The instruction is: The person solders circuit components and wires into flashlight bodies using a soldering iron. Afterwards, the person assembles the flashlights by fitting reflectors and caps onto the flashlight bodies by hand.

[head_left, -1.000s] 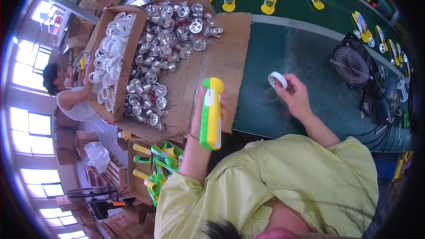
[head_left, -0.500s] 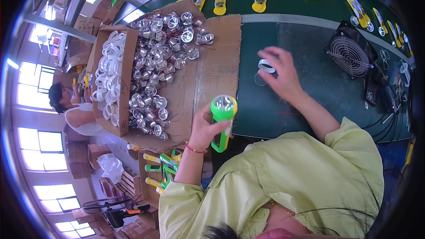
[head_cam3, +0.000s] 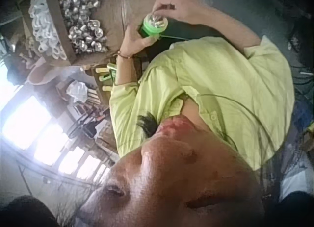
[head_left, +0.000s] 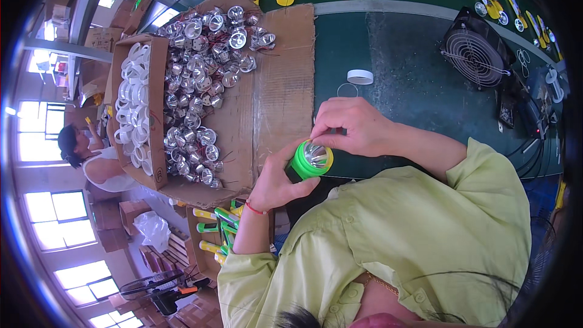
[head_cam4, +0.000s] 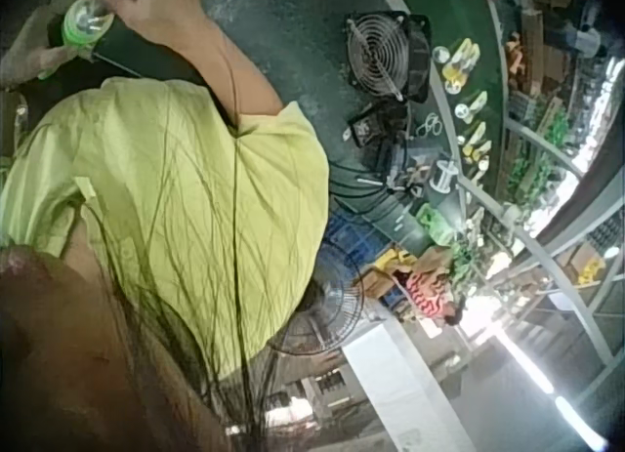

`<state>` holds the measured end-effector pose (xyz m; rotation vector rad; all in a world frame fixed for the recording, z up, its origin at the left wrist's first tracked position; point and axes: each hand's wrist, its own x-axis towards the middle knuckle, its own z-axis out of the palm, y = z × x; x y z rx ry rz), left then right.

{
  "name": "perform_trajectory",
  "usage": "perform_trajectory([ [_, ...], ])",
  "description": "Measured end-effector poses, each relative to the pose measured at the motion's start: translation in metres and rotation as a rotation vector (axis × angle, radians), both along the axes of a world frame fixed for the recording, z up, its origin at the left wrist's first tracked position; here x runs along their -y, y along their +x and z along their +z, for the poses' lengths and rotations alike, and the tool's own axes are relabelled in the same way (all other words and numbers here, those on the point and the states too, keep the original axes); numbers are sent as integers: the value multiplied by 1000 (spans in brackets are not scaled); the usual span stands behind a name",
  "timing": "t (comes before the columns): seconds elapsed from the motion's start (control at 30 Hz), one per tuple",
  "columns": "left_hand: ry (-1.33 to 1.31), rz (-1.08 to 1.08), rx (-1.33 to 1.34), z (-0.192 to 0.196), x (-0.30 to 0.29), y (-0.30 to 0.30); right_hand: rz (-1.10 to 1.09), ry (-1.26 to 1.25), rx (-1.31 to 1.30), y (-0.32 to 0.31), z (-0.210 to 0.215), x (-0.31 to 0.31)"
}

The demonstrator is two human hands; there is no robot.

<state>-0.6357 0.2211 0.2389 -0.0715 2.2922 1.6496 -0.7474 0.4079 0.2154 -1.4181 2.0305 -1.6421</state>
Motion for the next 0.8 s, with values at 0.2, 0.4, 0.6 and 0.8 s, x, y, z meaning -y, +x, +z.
perform_trajectory([
  [0.2, -313, -81, -198, 8, -4, -4, -150, -13, -357, 8, -1, 6],
  [0.4, -359, -119, -198, 19, 0, -5, -184, -70, -522, 9, -2, 12],
  [0.6, -452, -104, -257, 22, 1, -4, -142, -100, -397, 5, -1, 16],
  [0.8, -579, -158, -260, 23, -2, -7, 68, -118, -240, -5, -4, 15],
])
